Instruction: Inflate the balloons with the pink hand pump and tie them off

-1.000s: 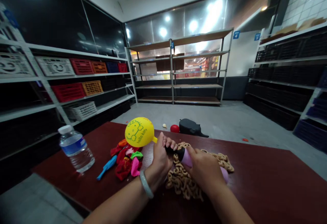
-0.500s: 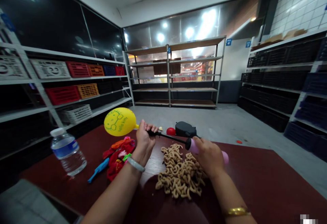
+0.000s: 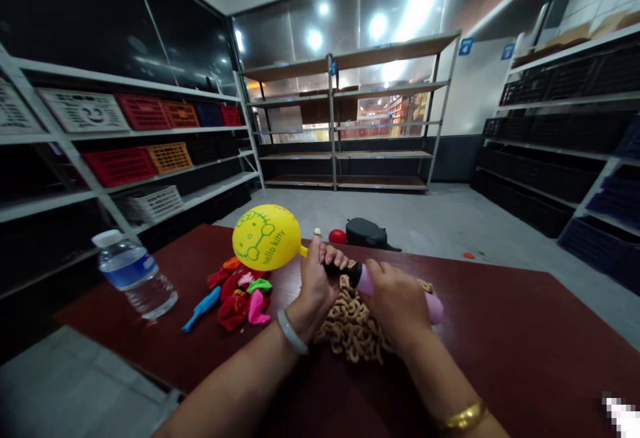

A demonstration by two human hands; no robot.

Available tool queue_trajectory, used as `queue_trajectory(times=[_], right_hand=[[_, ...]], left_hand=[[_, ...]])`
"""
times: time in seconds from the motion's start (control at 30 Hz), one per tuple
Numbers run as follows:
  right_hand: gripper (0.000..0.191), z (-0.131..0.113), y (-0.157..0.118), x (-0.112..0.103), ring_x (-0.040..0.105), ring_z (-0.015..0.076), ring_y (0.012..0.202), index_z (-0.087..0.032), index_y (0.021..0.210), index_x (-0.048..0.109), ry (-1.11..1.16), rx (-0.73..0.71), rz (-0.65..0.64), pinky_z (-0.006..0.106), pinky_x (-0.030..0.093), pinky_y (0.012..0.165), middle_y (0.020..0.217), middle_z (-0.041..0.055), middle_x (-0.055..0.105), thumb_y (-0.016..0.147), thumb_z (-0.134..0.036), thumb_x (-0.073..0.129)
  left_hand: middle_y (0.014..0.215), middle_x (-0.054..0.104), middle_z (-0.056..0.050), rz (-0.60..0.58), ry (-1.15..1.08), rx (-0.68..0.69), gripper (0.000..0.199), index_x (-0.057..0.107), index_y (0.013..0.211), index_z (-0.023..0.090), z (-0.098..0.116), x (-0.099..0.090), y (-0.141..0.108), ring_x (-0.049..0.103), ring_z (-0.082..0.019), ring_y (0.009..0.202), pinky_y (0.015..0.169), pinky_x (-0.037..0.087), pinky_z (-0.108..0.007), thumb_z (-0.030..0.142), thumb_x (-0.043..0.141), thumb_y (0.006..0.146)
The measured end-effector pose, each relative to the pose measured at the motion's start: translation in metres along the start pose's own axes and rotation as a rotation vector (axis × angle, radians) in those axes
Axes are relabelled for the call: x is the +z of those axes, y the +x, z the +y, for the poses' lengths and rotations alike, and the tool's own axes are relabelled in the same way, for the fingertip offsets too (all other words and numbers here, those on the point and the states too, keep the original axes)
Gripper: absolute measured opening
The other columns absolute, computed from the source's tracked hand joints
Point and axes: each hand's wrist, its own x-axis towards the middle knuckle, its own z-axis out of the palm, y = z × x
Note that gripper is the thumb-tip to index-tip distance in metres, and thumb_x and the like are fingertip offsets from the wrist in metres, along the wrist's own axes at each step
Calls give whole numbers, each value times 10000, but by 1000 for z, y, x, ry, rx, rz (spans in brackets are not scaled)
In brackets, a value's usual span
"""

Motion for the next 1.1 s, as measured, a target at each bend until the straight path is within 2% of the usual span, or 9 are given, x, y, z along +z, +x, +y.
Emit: queue_trajectory(times=[0.13, 0.27, 0.37, 0.47, 0.63, 0.77, 0.87, 0.97, 1.1], right_hand=[[360, 8, 2, 10, 679, 235, 809, -219, 1113, 632, 22, -38, 27, 307, 405, 636, 971, 84, 721, 869, -480, 585], [428, 31, 7, 22, 688, 254, 907, -238, 1205, 616, 86, -69, 19, 322, 452, 707, 1076, 78, 726, 861, -490, 583], [460, 51, 9, 24, 687, 262, 918, -241, 1232, 620, 76, -60, 25, 331, 461, 720, 1095, 74, 729, 829, -465, 610], [461, 61, 8, 19, 685, 268, 875, -227, 1212, 640, 23, -9, 33, 332, 445, 677, 1037, 80, 738, 812, -457, 614], [522, 45, 4, 12, 677, 286, 843, -208, 1240, 628, -32, 51, -36, 347, 418, 631, 1058, 108, 732, 817, -508, 580], [561, 22, 2, 7, 667, 278, 849, -204, 1289, 593, -6, 30, -50, 348, 413, 643, 1089, 120, 722, 842, -539, 545], [541, 10, 0, 1, 666, 269, 812, -191, 1216, 616, -3, 48, -58, 330, 381, 611, 1046, 123, 727, 846, -574, 524], [521, 2, -2, -6, 668, 269, 783, -192, 1176, 621, -6, 62, -75, 324, 352, 584, 1003, 113, 732, 849, -584, 514], [561, -6, -3, -11, 676, 273, 818, -235, 1303, 569, 41, 15, -69, 332, 358, 592, 1103, 100, 728, 854, -569, 528]], left_hand=[[480, 324, 46, -6, 21, 11, 480, 336, 578, 190, 10, -1, 5, 388, -102, 430, 501, 309, -262, 427, 503, 960], [474, 294, 56, 18, 15, 100, 471, 299, 590, 201, 41, -6, 20, 364, -103, 408, 480, 288, -268, 411, 487, 967], [469, 280, 63, 54, 28, 183, 456, 290, 597, 206, 65, -10, 32, 344, -104, 391, 470, 275, -272, 382, 495, 964], [476, 282, 65, 61, 20, 236, 455, 275, 600, 207, 74, -14, 38, 342, -98, 397, 477, 283, -269, 367, 496, 965], [500, 302, 65, 58, -23, 201, 455, 287, 614, 205, 51, -15, 34, 366, -89, 426, 504, 315, -254, 389, 496, 973], [509, 304, 59, 38, 6, 89, 474, 293, 611, 202, 24, -9, 19, 367, -86, 439, 508, 313, -249, 429, 496, 975], [519, 320, 53, 16, 40, 6, 477, 313, 613, 199, 8, -2, 6, 399, -90, 464, 526, 331, -250, 455, 490, 975], [521, 322, 51, -3, 45, -11, 470, 325, 621, 199, 1, 3, -3, 400, -92, 468, 521, 332, -252, 464, 489, 973], [510, 304, 59, 1, 47, -9, 446, 322, 632, 204, 8, 4, -3, 376, -91, 435, 493, 306, -253, 433, 480, 980]])
